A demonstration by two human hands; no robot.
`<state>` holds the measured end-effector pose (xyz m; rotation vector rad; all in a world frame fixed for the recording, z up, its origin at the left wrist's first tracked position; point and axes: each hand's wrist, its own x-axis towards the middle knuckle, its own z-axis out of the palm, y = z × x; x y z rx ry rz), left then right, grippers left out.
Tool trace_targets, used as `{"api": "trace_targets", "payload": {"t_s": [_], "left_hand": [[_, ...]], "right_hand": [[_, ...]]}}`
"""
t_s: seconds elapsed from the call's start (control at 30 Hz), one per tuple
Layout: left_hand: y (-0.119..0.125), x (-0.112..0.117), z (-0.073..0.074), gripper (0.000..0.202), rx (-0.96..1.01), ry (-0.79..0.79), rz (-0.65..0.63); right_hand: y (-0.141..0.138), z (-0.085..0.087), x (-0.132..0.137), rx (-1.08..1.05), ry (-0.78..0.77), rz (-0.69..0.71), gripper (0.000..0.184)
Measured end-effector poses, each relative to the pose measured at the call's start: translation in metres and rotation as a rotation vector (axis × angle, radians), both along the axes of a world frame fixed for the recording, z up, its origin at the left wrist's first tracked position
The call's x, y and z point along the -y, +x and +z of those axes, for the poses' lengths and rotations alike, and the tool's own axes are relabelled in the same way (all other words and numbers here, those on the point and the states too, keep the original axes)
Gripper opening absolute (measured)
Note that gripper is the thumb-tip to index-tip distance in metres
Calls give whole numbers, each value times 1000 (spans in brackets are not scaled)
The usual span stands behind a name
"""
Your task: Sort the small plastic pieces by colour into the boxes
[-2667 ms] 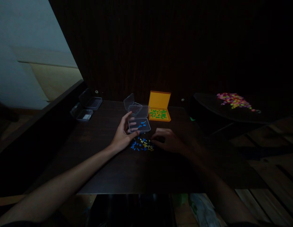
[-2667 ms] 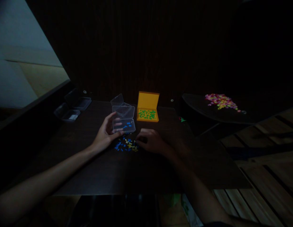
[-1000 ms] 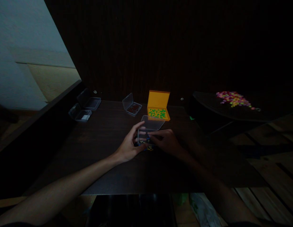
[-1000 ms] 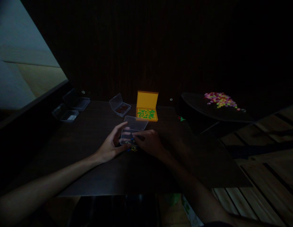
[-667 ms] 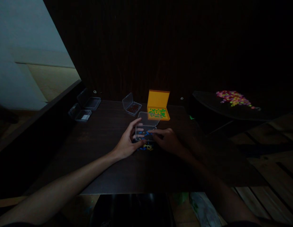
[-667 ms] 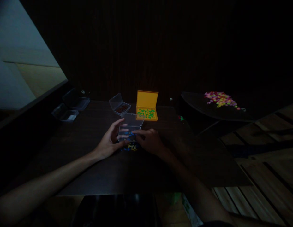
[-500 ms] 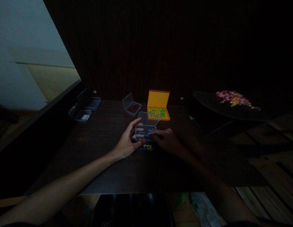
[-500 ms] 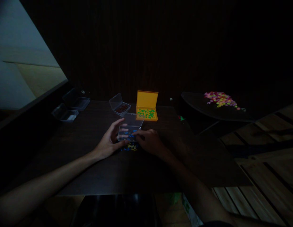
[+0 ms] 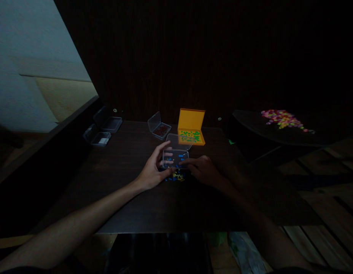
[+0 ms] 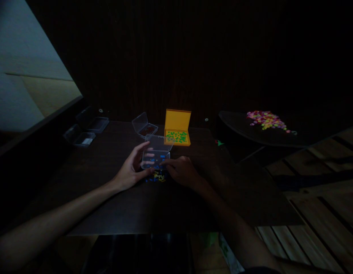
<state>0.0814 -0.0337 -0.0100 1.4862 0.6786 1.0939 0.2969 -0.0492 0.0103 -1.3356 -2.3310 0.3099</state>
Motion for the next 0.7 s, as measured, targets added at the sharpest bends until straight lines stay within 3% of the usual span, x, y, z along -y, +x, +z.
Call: {"api": "trace_targets", "payload": {"t_s": [0.27,0.4,0.5,0.7], "left_hand": [[-4,-4,3,78,-9,40,16],[-7,-11,2,78,-6,60,75],[-10,-18,0,80,-6,37,154],[-14,-27,-4,82,-18,-7,262]], "right_hand": [[1,2,2,-30,-13,-33,34],[1,4,3,-107,15,-89,25],[5,7,2,-17,-53,-70,12],[12,8,-1,206,-229,51,19]]}}
